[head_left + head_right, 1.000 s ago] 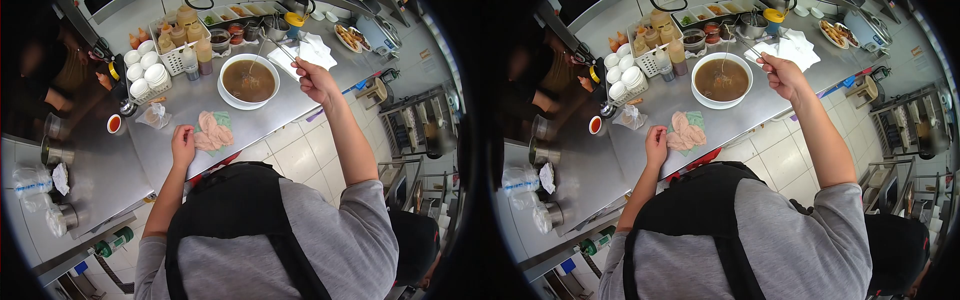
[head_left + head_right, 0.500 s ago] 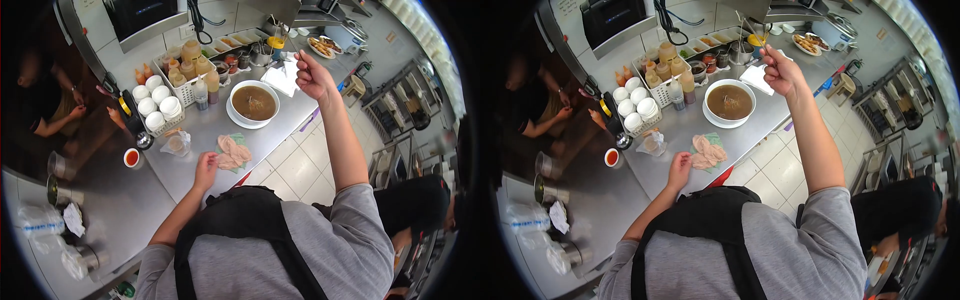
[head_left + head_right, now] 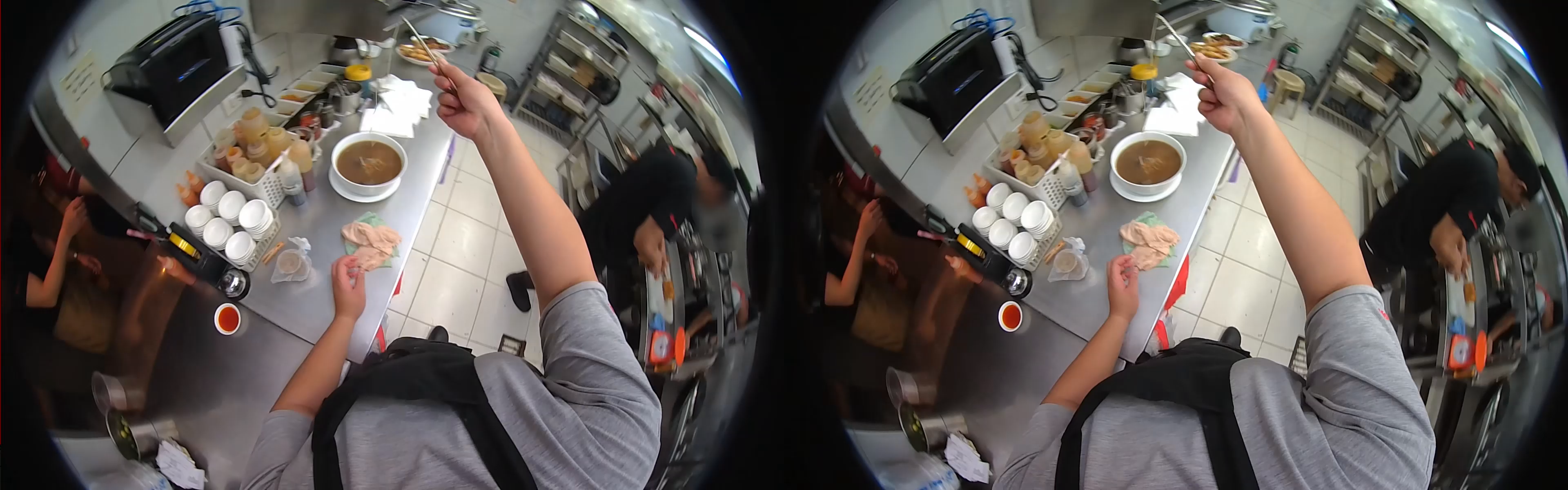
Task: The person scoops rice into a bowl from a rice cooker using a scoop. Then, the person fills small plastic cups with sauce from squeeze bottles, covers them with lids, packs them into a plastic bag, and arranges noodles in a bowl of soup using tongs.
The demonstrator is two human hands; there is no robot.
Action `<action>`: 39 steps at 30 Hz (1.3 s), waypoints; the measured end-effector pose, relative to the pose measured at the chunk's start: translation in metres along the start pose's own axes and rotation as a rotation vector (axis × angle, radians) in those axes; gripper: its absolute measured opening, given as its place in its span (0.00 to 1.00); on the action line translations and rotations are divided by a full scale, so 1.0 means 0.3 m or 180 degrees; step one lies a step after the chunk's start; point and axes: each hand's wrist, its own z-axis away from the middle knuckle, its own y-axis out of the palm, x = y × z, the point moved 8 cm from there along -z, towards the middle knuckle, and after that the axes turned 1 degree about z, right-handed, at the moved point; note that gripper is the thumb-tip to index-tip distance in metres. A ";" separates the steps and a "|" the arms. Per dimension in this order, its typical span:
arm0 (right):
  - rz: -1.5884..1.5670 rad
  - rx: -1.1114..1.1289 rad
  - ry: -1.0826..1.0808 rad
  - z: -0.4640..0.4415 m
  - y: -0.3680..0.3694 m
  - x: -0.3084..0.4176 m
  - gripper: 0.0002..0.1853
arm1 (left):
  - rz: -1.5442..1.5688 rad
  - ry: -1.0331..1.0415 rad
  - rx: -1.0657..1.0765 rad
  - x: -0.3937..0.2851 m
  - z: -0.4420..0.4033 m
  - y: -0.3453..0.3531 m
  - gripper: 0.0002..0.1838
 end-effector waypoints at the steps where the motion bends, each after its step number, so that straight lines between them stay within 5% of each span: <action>1: 0.0061 -0.0092 -0.0024 0.040 -0.013 0.016 0.12 | 0.0113 -0.0107 -0.0147 0.019 0.004 -0.009 0.16; 5: 0.0097 -0.0144 -0.0148 0.193 -0.084 0.078 0.12 | 0.0911 -0.0451 -0.0424 0.126 0.015 -0.011 0.14; 16: 0.0360 -0.0306 -0.0072 0.442 -0.274 0.078 0.13 | 0.0632 -0.0393 -0.0428 0.090 0.020 0.011 0.12; 31: 0.0954 -0.0671 0.0098 -0.039 -0.279 -0.285 0.13 | -0.0194 0.0077 -0.0163 -0.040 0.004 0.019 0.12; 34: 0.3329 -0.0933 -0.0606 -0.162 -0.363 -0.388 0.14 | -0.0032 0.0020 -0.0160 -0.030 0.004 0.017 0.13; 35: 0.3316 -0.0892 -0.0586 -0.176 -0.369 -0.410 0.14 | -0.0060 -0.0002 -0.0186 -0.029 0.002 0.013 0.13; 37: 0.6900 -0.0761 -0.1614 -0.172 -0.284 -0.432 0.14 | -0.0022 -0.0018 -0.0143 -0.034 -0.001 0.016 0.14; 39: 0.6953 -0.0682 -0.1835 -0.180 -0.248 -0.409 0.14 | -0.0099 -0.0031 -0.0166 -0.040 -0.005 0.014 0.15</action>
